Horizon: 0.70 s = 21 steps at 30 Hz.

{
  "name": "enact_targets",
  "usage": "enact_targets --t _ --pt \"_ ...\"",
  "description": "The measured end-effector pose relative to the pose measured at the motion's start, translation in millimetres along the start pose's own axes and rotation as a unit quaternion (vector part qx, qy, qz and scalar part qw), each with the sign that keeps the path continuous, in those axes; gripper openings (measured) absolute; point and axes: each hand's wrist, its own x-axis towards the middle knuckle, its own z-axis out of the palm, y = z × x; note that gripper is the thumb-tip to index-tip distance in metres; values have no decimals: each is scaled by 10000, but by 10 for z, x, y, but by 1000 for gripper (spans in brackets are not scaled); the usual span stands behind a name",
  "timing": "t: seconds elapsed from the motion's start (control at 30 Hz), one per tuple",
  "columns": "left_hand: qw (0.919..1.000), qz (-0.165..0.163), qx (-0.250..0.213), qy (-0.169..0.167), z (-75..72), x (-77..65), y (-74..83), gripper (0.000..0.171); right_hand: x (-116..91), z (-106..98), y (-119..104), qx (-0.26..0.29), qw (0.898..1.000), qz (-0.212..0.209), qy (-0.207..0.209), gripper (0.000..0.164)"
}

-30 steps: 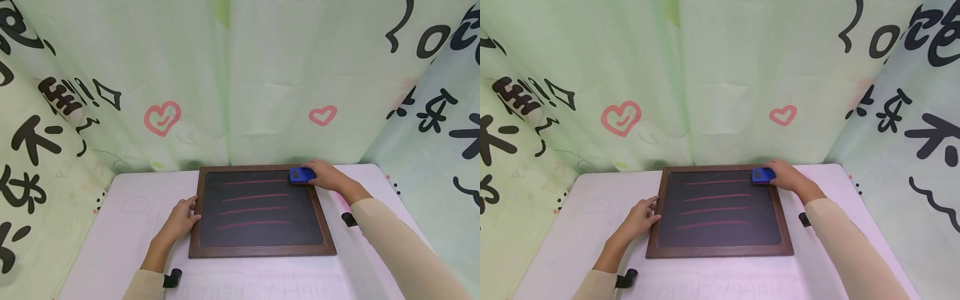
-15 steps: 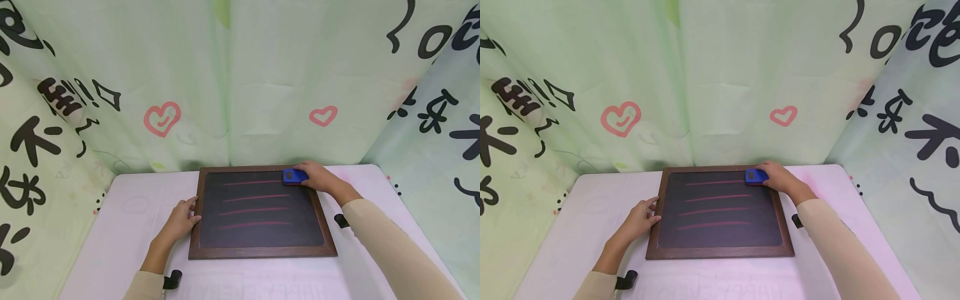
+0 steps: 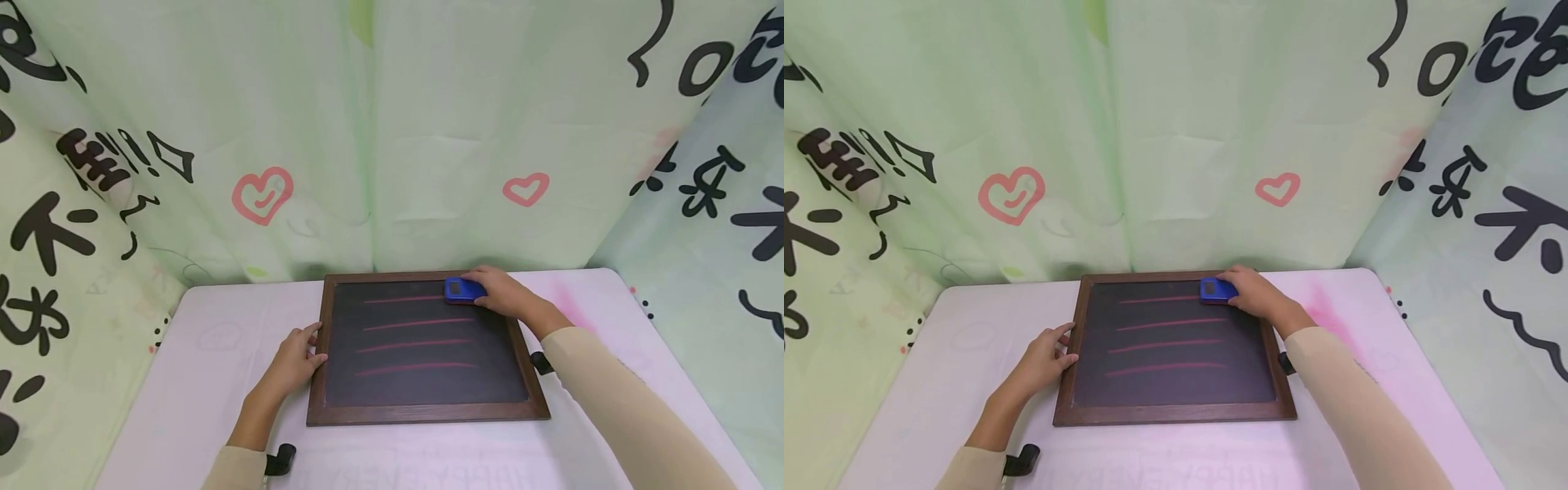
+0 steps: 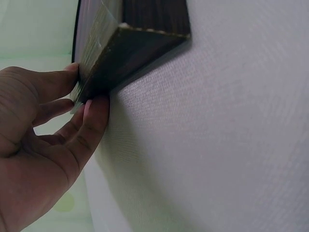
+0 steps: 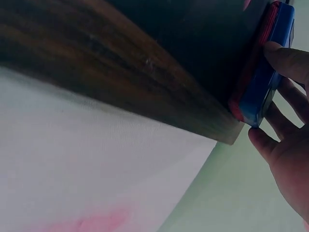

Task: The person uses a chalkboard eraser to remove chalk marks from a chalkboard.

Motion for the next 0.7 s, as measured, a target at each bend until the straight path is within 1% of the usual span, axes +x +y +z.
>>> enact_targets --t 0.2,0.4,0.53,0.7 --pt "10000 22 -31 -14 -3 2 -9 64 39 42 -52 -30 9999 -163 44 53" --pt "10000 -36 -36 -48 -8 -19 -19 65 77 101 -87 48 9999 -128 -23 56" --pt "10000 7 8 -33 -20 -21 -2 65 109 121 -135 38 9999 -112 -19 58" --pt "9999 86 75 -32 -29 -16 16 64 163 150 -246 55 9999 39 -90 60"
